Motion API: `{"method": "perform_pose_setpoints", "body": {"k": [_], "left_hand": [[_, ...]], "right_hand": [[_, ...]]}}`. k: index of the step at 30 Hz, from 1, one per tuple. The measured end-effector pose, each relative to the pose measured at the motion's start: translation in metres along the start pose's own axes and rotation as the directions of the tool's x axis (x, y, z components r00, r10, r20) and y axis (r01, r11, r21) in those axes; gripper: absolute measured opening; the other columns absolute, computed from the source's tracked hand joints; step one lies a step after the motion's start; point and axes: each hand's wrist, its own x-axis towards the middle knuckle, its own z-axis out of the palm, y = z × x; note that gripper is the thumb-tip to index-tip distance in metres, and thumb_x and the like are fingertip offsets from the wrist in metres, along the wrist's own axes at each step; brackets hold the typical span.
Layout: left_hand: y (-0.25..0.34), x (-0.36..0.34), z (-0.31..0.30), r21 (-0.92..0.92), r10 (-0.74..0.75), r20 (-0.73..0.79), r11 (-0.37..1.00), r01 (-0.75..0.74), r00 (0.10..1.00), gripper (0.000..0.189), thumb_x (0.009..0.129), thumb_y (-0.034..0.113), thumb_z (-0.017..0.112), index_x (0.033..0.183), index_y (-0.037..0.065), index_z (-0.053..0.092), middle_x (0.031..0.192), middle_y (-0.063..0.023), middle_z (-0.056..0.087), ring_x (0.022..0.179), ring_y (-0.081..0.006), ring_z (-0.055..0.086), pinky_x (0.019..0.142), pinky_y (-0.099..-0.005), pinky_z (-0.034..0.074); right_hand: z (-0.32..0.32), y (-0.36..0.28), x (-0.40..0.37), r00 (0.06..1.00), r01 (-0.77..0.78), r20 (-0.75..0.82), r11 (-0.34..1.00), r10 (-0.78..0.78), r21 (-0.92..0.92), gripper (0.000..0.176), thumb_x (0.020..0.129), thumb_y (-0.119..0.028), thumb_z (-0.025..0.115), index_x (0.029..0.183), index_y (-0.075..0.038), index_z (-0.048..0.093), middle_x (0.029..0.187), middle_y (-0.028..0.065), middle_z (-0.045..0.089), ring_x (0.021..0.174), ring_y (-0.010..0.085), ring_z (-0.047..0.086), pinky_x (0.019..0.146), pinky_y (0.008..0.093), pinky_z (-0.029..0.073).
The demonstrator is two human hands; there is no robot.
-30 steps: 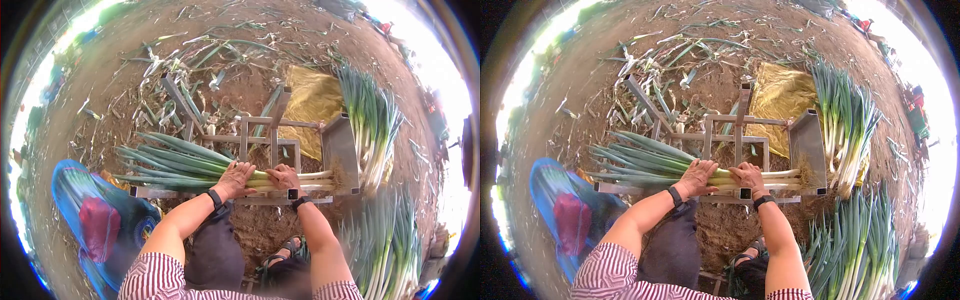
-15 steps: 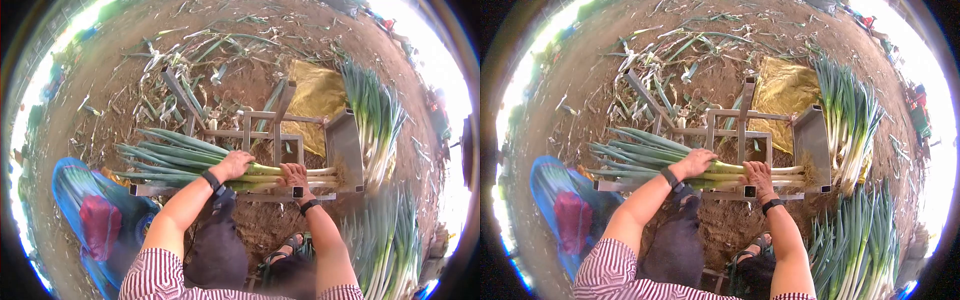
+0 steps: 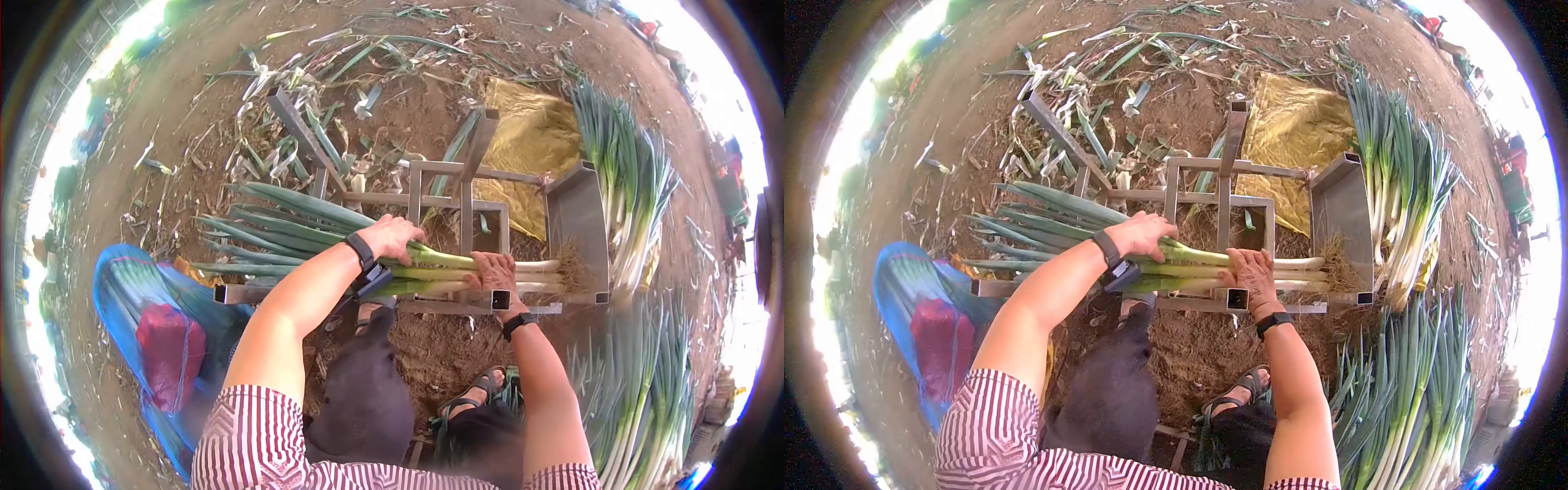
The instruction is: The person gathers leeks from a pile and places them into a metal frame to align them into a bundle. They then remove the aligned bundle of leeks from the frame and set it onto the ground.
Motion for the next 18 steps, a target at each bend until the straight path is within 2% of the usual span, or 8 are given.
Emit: {"method": "perform_pose_setpoints", "body": {"k": [3,6,9,12,15,18], "left_hand": [[0.0,-0.007,0.004,0.064,0.065,-0.115,0.996,-0.058,0.991,0.054,0.068,0.032,0.078,0.117,0.017,0.061,0.107,-0.0075,0.061,0.109,-0.0288,0.055,0.091,-0.0428,0.041],[-0.005,-0.011,0.006,0.132,0.189,-0.219,0.978,-0.163,0.957,0.053,0.067,0.033,0.078,0.115,0.017,0.061,0.099,-0.0066,0.062,0.105,-0.0278,0.056,0.089,-0.0416,0.042],[-0.008,-0.005,0.002,0.175,0.229,-0.177,0.964,-0.198,0.957,0.051,0.068,0.032,0.078,0.114,0.017,0.061,0.099,-0.0068,0.063,0.103,-0.0271,0.056,0.088,-0.0417,0.043],[0.003,-0.003,-0.011,0.208,0.169,-0.081,0.967,-0.149,0.982,0.05,0.068,0.031,0.077,0.113,0.017,0.061,0.097,-0.0069,0.065,0.102,-0.0269,0.057,0.089,-0.0414,0.043],[0.003,-0.004,-0.009,0.21,0.191,-0.09,0.963,-0.169,0.977,0.05,0.069,0.031,0.077,0.114,0.017,0.061,0.1,-0.0073,0.066,0.104,-0.0275,0.058,0.089,-0.0408,0.043],[-0.007,-0.005,-0.002,-0.034,0.088,-0.033,0.995,-0.089,0.996,0.057,0.07,0.032,0.076,0.122,0.017,0.059,0.107,-0.009,0.067,0.109,-0.0299,0.057,0.093,-0.0403,0.042]], "right_hand": [[0.001,0.002,0.0,1.0,0.011,-0.011,0.999,-0.011,0.049,0.051,0.076,-0.036,0.068,0.121,-0.016,0.055,0.115,0.0059,0.06,0.113,0.0251,0.051,0.104,0.042,0.029],[0.004,0.006,0.0,1.0,-0.009,-0.001,1.0,0.009,0.02,0.049,0.076,-0.038,0.069,0.119,-0.017,0.057,0.114,0.0048,0.06,0.111,0.0245,0.052,0.101,0.0408,0.031],[0.008,0.009,0.0,0.999,-0.032,0.008,0.999,0.031,0.021,0.049,0.076,-0.04,0.068,0.118,-0.017,0.058,0.114,0.005,0.061,0.112,0.0241,0.052,0.101,0.0404,0.031],[0.005,0.006,0.001,0.999,-0.048,0.018,0.999,0.047,0.016,0.049,0.077,-0.042,0.068,0.119,-0.017,0.058,0.114,0.0054,0.061,0.112,0.0244,0.052,0.1,0.0402,0.031],[0.003,0.004,0.0,0.999,-0.05,0.014,0.999,0.05,0.012,0.049,0.078,-0.041,0.067,0.119,-0.017,0.058,0.115,0.0055,0.061,0.112,0.0248,0.052,0.1,0.0404,0.031],[0.007,0.008,0.002,0.998,-0.049,0.045,0.999,0.05,-0.016,0.049,0.077,-0.04,0.068,0.119,-0.017,0.057,0.115,0.0053,0.06,0.112,0.0249,0.052,0.1,0.0406,0.031]]}}
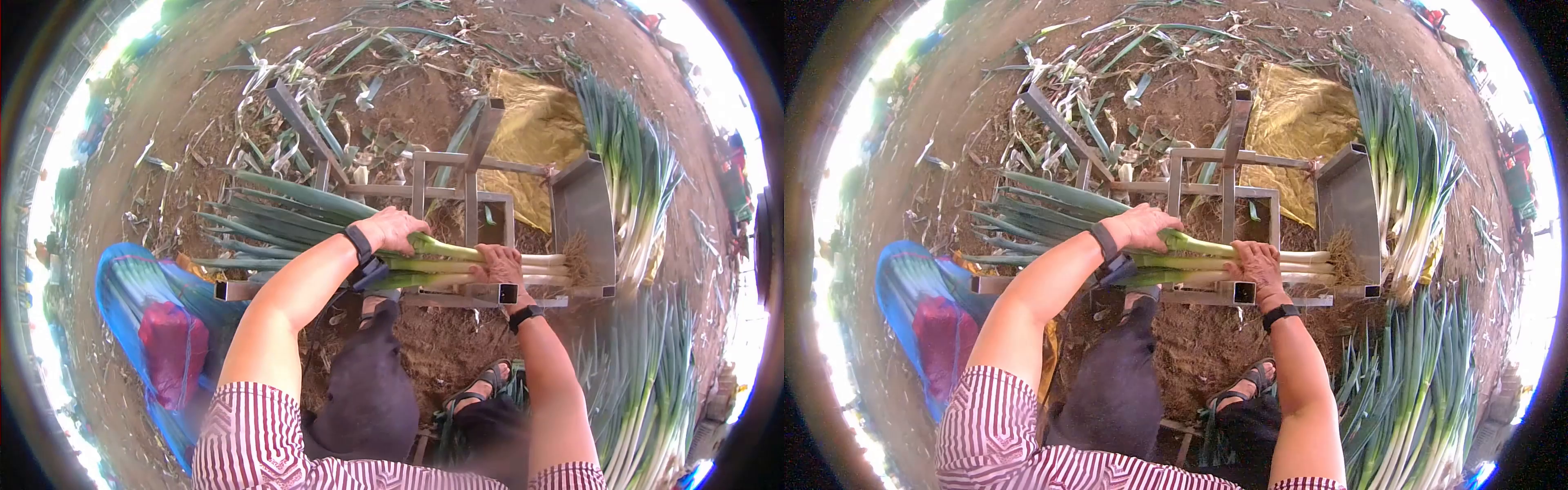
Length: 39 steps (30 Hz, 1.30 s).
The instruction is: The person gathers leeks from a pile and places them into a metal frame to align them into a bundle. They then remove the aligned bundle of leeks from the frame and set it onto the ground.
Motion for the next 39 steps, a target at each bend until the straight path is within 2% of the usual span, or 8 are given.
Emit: {"method": "perform_pose_setpoints", "body": {"k": [3,9,17,23,29,35,36,39], "left_hand": [[-0.002,-0.004,-0.005,-0.144,-0.106,0.113,0.982,0.122,0.988,0.062,0.073,0.033,0.072,0.131,0.02,0.055,0.118,-0.0109,0.064,0.114,-0.0311,0.056,0.098,-0.041,0.039],[-0.012,-0.003,0.017,-0.17,-0.056,0.033,0.984,0.06,0.998,0.063,0.075,0.036,0.069,0.134,0.026,0.053,0.121,-0.0111,0.063,0.116,-0.0304,0.055,0.101,-0.0429,0.036],[-0.007,-0.005,0.03,0.014,-0.024,-0.074,1.0,0.025,0.997,0.055,0.085,0.056,0.054,0.132,0.026,0.054,0.11,-0.0123,0.066,0.106,-0.0319,0.06,0.089,-0.0461,0.041],[0.007,-0.012,0.024,0.062,-0.055,-0.126,0.996,0.063,0.99,0.051,0.086,0.053,0.058,0.129,0.026,0.057,0.103,-0.0104,0.062,0.103,-0.0299,0.058,0.09,-0.0427,0.039],[0.014,-0.017,0.031,0.175,-0.041,-0.245,0.981,0.086,0.969,0.046,0.087,0.049,0.058,0.127,0.026,0.058,0.097,-0.0084,0.058,0.102,-0.0269,0.054,0.089,-0.0415,0.035],[0.018,-0.016,0.041,0.159,-0.11,-0.258,0.975,0.155,0.96,0.044,0.088,0.047,0.057,0.128,0.028,0.055,0.109,-0.0096,0.06,0.11,-0.0268,0.052,0.096,-0.0465,0.032],[0.02,-0.018,0.044,0.198,-0.077,-0.33,0.969,0.149,0.941,0.046,0.087,0.044,0.059,0.128,0.024,0.056,0.102,-0.0103,0.059,0.106,-0.0267,0.054,0.094,-0.0436,0.033],[0.017,-0.019,0.053,0.176,-0.059,-0.405,0.974,0.142,0.912,0.047,0.086,0.04,0.061,0.129,0.022,0.054,0.111,-0.012,0.06,0.112,-0.0277,0.054,0.104,-0.0503,0.028]], "right_hand": [[-0.001,0.002,-0.001,1.0,0.009,0.005,1.0,-0.009,0.011,0.049,0.077,-0.041,0.068,0.12,-0.021,0.056,0.114,0.004,0.06,0.111,0.0245,0.052,0.1,0.0404,0.032],[0.002,0.005,0.0,0.997,0.071,-0.012,0.997,-0.071,-0.02,0.047,0.078,-0.038,0.069,0.121,-0.028,0.054,0.112,0.0007,0.059,0.11,0.0229,0.052,0.098,0.0398,0.033],[0.0,0.001,0.001,0.998,0.057,0.04,0.998,-0.057,0.003,0.044,0.081,-0.033,0.067,0.123,-0.024,0.054,0.11,0.0042,0.058,0.107,0.0261,0.051,0.095,0.0405,0.035],[-0.009,-0.008,-0.002,0.999,0.031,0.04,1.0,-0.031,-0.001,0.044,0.084,-0.039,0.064,0.124,-0.024,0.054,0.122,0.0038,0.055,0.12,0.0246,0.045,0.104,0.041,0.028],[-0.005,-0.007,-0.004,0.998,0.056,-0.01,0.998,-0.056,-0.012,0.045,0.084,-0.039,0.063,0.126,-0.025,0.053,0.121,0.0036,0.054,0.119,0.0233,0.045,0.105,0.0417,0.027],[-0.011,-0.012,-0.003,1.0,0.019,0.021,1.0,-0.018,-0.016,0.045,0.084,-0.039,0.063,0.126,-0.025,0.053,0.117,0.0035,0.055,0.115,0.0246,0.046,0.102,0.0401,0.029],[-0.013,-0.012,-0.002,0.999,0.032,0.036,0.999,-0.031,-0.015,0.045,0.085,-0.039,0.062,0.126,-0.024,0.053,0.116,0.0038,0.055,0.114,0.025,0.046,0.1,0.0402,0.03],[-0.009,-0.008,0.0,0.997,0.049,0.067,0.997,-0.045,-0.059,0.041,0.086,-0.039,0.06,0.123,-0.023,0.053,0.109,0.0047,0.055,0.11,0.0241,0.049,0.098,0.0396,0.031]]}}
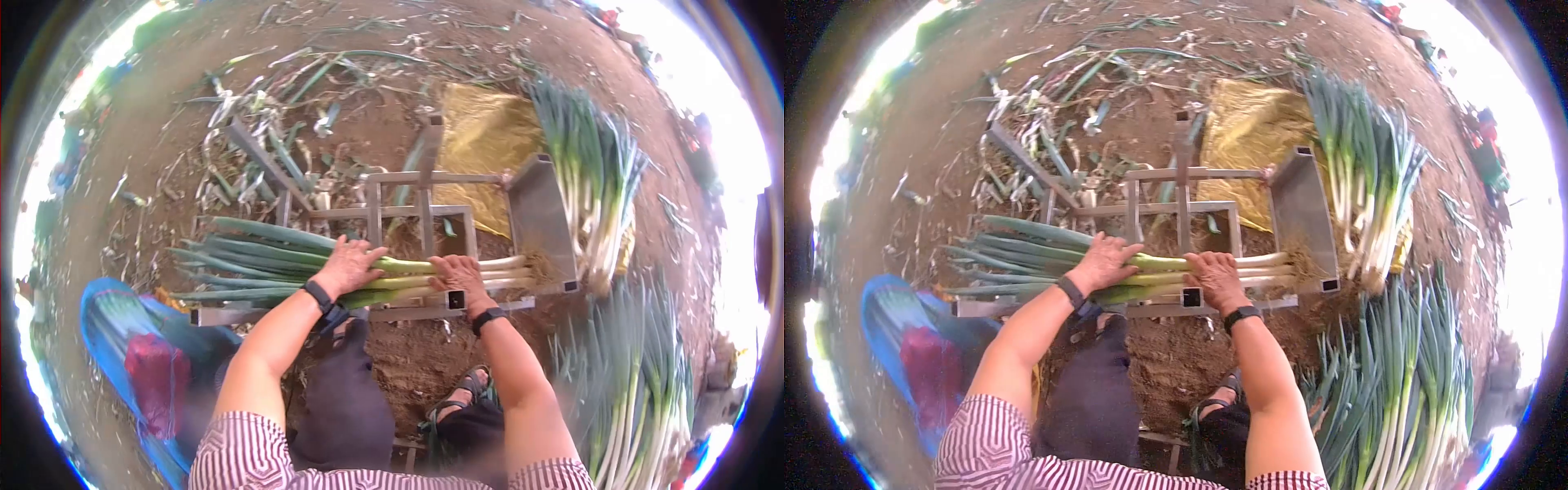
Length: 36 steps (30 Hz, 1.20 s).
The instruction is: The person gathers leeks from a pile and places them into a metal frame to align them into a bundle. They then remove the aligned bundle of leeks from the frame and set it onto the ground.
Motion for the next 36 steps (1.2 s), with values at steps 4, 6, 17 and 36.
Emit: {"method": "perform_pose_setpoints", "body": {"k": [4,6,17,36], "left_hand": [[0.0,-0.005,0.007,-0.018,-0.01,-0.082,1.0,0.009,0.997,0.046,0.085,0.039,0.062,0.126,0.02,0.055,0.111,-0.0113,0.06,0.112,-0.027,0.054,0.106,-0.0524,0.028],[-0.001,-0.009,0.019,0.001,0.007,-0.149,1.0,-0.007,0.989,0.044,0.085,0.039,0.062,0.125,0.019,0.056,0.11,-0.0107,0.06,0.112,-0.0271,0.054,0.106,-0.0523,0.029],[0.014,-0.018,0.004,0.074,-0.033,0.042,0.997,0.03,0.999,0.087,0.076,0.072,0.055,0.139,0.014,0.04,0.128,-0.0167,0.046,0.126,-0.0327,0.041,0.11,-0.0561,0.02],[-0.013,-0.057,-0.004,-0.058,0.029,0.018,0.998,-0.028,0.999,0.105,0.069,0.058,0.072,0.147,0.005,0.025,0.153,-0.0146,0.023,0.144,-0.0297,0.017,0.118,-0.0442,0.011]], "right_hand": [[-0.004,0.0,0.001,1.0,0.013,0.01,1.0,-0.013,0.004,0.039,0.085,-0.039,0.061,0.121,-0.024,0.052,0.103,0.0046,0.054,0.104,0.0237,0.05,0.095,0.0393,0.032],[-0.005,-0.001,0.001,1.0,0.004,0.031,1.0,-0.003,-0.007,0.039,0.086,-0.039,0.06,0.121,-0.024,0.052,0.101,0.0044,0.054,0.103,0.0237,0.05,0.095,0.0391,0.032],[0.004,0.006,0.002,1.0,-0.003,0.024,1.0,0.004,-0.004,0.039,0.083,-0.04,0.062,0.117,-0.025,0.054,0.101,0.0052,0.053,0.104,0.0264,0.049,0.096,0.0395,0.031],[0.015,0.013,-0.002,1.0,0.014,-0.021,1.0,-0.014,-0.007,0.05,0.082,-0.044,0.059,0.128,-0.026,0.051,0.123,0.0044,0.052,0.116,0.0276,0.045,0.103,0.0422,0.028]]}}
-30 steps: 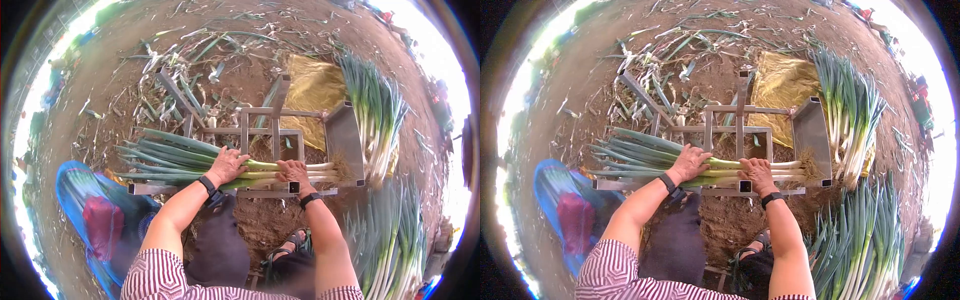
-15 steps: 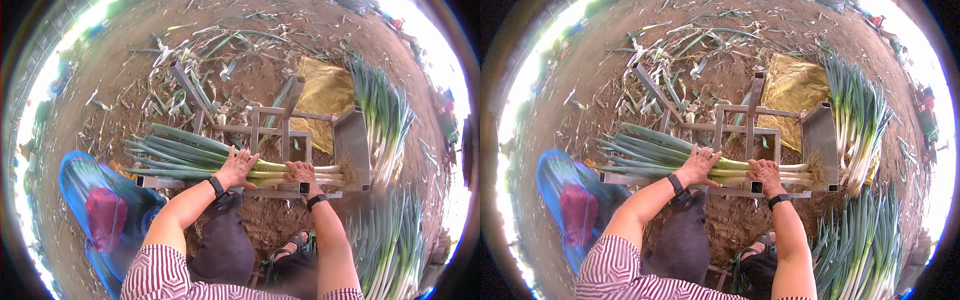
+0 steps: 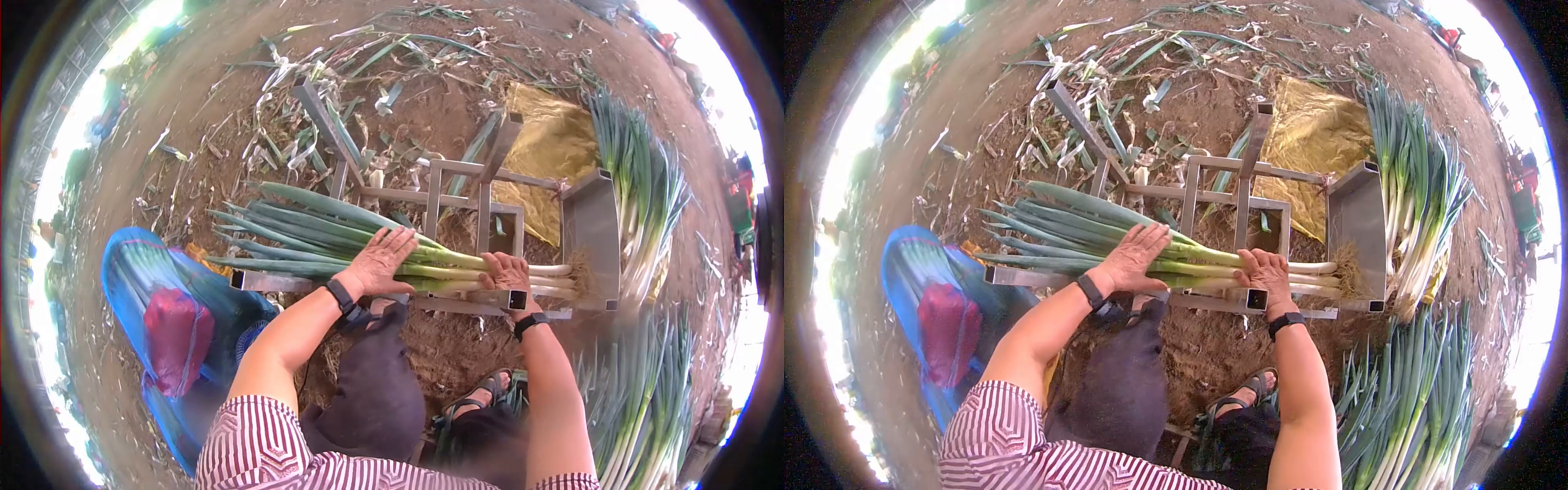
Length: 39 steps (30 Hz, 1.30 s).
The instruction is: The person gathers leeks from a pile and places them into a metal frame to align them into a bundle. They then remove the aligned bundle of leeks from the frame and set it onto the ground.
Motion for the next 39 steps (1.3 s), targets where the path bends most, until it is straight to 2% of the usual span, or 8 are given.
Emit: {"method": "perform_pose_setpoints", "body": {"k": [3,10,17,20,23,32,36,39], "left_hand": [[-0.009,-0.009,-0.004,-0.072,-0.045,0.009,0.996,0.045,0.999,0.107,0.066,0.057,0.074,0.147,0.006,0.026,0.153,-0.0143,0.023,0.143,-0.0302,0.018,0.118,-0.0455,0.01],[0.02,0.009,-0.015,0.067,-0.137,0.133,0.989,0.129,0.982,0.12,0.057,0.061,0.078,0.149,0.008,0.022,0.153,-0.018,0.021,0.143,-0.0356,0.017,0.116,-0.0532,0.009],[0.026,0.018,-0.002,0.031,-0.128,0.097,0.992,0.126,0.987,0.118,0.057,0.058,0.079,0.148,0.006,0.025,0.148,-0.0191,0.028,0.142,-0.035,0.02,0.116,-0.0522,0.01],[0.026,0.016,0.002,0.036,-0.101,0.023,0.994,0.101,0.995,0.112,0.056,0.056,0.08,0.144,0.006,0.031,0.139,-0.0183,0.036,0.137,-0.0346,0.027,0.115,-0.0496,0.014],[0.026,0.02,0.0,0.043,-0.086,0.036,0.996,0.084,0.996,0.108,0.056,0.053,0.081,0.141,0.006,0.036,0.133,-0.0177,0.04,0.131,-0.0339,0.033,0.114,-0.0468,0.018],[0.024,0.02,0.0,0.015,-0.009,-0.066,1.0,0.01,0.998,0.1,0.054,0.048,0.084,0.135,0.007,0.043,0.12,-0.015,0.043,0.12,-0.0314,0.04,0.109,-0.043,0.026],[0.025,0.02,-0.001,0.042,-0.012,-0.058,0.999,0.014,0.998,0.101,0.054,0.05,0.084,0.136,0.007,0.044,0.123,-0.014,0.045,0.122,-0.0302,0.039,0.112,-0.042,0.023],[0.026,0.02,0.002,0.081,-0.036,-0.029,0.996,0.038,0.999,0.107,0.056,0.052,0.082,0.141,0.007,0.035,0.131,-0.0158,0.039,0.131,-0.0328,0.031,0.116,-0.0432,0.018]], "right_hand": [[0.001,0.003,0.001,0.999,-0.024,0.039,1.0,0.024,-0.009,0.05,0.083,-0.046,0.058,0.128,-0.027,0.051,0.122,0.0043,0.051,0.115,0.0285,0.044,0.103,0.0428,0.029],[-0.001,0.001,0.002,0.999,-0.024,0.035,0.999,0.025,-0.03,0.049,0.083,-0.047,0.057,0.127,-0.027,0.049,0.119,0.0049,0.053,0.114,0.0285,0.045,0.101,0.0428,0.03],[-0.005,0.0,0.004,0.998,-0.02,0.056,1.0,0.021,-0.02,0.048,0.084,-0.048,0.056,0.127,-0.027,0.05,0.116,0.0053,0.054,0.113,0.0273,0.047,0.099,0.0419,0.031],[-0.005,-0.001,0.004,0.999,-0.012,0.053,0.999,0.014,-0.037,0.047,0.083,-0.046,0.058,0.126,-0.027,0.05,0.115,0.0053,0.055,0.113,0.0263,0.047,0.099,0.0415,0.031],[-0.004,-0.001,0.004,0.998,-0.014,0.062,0.999,0.016,-0.041,0.046,0.082,-0.043,0.059,0.124,-0.026,0.051,0.113,0.005,0.055,0.113,0.0254,0.047,0.099,0.0414,0.03],[-0.006,-0.003,0.004,1.0,0.004,0.02,1.0,-0.004,-0.023,0.043,0.083,-0.042,0.06,0.122,-0.025,0.053,0.115,0.0042,0.054,0.113,0.0235,0.048,0.1,0.0404,0.03],[-0.014,-0.009,0.003,0.999,-0.005,0.036,1.0,0.006,-0.011,0.043,0.084,-0.043,0.061,0.122,-0.024,0.053,0.117,0.004,0.054,0.114,0.0228,0.048,0.101,0.04,0.029],[-0.015,-0.009,0.003,1.0,-0.006,0.022,1.0,0.006,0.011,0.043,0.084,-0.042,0.06,0.122,-0.023,0.054,0.115,0.0051,0.055,0.113,0.0235,0.049,0.101,0.0401,0.029]]}}
